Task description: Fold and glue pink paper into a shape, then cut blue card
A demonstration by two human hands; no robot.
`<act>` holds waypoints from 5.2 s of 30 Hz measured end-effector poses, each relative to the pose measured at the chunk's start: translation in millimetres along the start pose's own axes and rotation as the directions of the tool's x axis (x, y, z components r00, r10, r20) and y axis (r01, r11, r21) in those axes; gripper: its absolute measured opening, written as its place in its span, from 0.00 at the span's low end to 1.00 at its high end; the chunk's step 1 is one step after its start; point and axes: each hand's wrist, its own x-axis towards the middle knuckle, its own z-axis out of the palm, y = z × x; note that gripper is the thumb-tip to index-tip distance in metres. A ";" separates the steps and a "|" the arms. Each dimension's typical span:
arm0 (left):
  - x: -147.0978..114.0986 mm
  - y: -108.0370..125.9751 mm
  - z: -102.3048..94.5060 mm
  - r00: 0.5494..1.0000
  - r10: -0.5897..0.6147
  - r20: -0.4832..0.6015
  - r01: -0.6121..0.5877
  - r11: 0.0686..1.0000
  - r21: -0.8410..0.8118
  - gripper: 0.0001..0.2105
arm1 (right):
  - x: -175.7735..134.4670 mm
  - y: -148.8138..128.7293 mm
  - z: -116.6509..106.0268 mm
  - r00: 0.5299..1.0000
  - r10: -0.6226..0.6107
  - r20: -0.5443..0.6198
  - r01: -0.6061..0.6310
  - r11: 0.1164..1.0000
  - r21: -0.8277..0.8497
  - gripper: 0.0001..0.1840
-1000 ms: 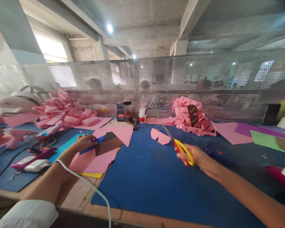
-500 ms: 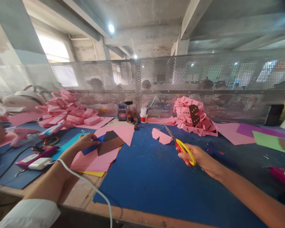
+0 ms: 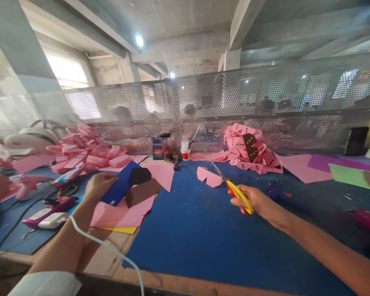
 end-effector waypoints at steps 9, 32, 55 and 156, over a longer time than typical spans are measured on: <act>-21.4 34.1 -23.6 0.898 -0.183 -0.400 0.055 0.949 -0.311 0.17 | -0.3 -2.4 4.9 0.996 -0.033 -0.077 0.034 0.999 0.005 0.22; -156.6 251.8 40.1 0.799 0.590 0.114 -0.293 0.548 -0.784 0.13 | -7.4 -44.0 3.7 0.936 -0.230 -0.266 0.301 0.916 0.264 0.22; -166.9 246.9 27.8 0.687 0.625 0.372 -0.173 0.637 -0.751 0.22 | -14.6 -34.5 16.7 0.965 -0.248 -0.090 0.256 0.963 0.082 0.15; -149.0 238.7 3.8 0.746 0.540 0.389 0.026 0.560 -0.828 0.16 | -33.8 -44.4 10.2 0.927 -0.347 -0.145 0.098 0.595 -0.798 0.09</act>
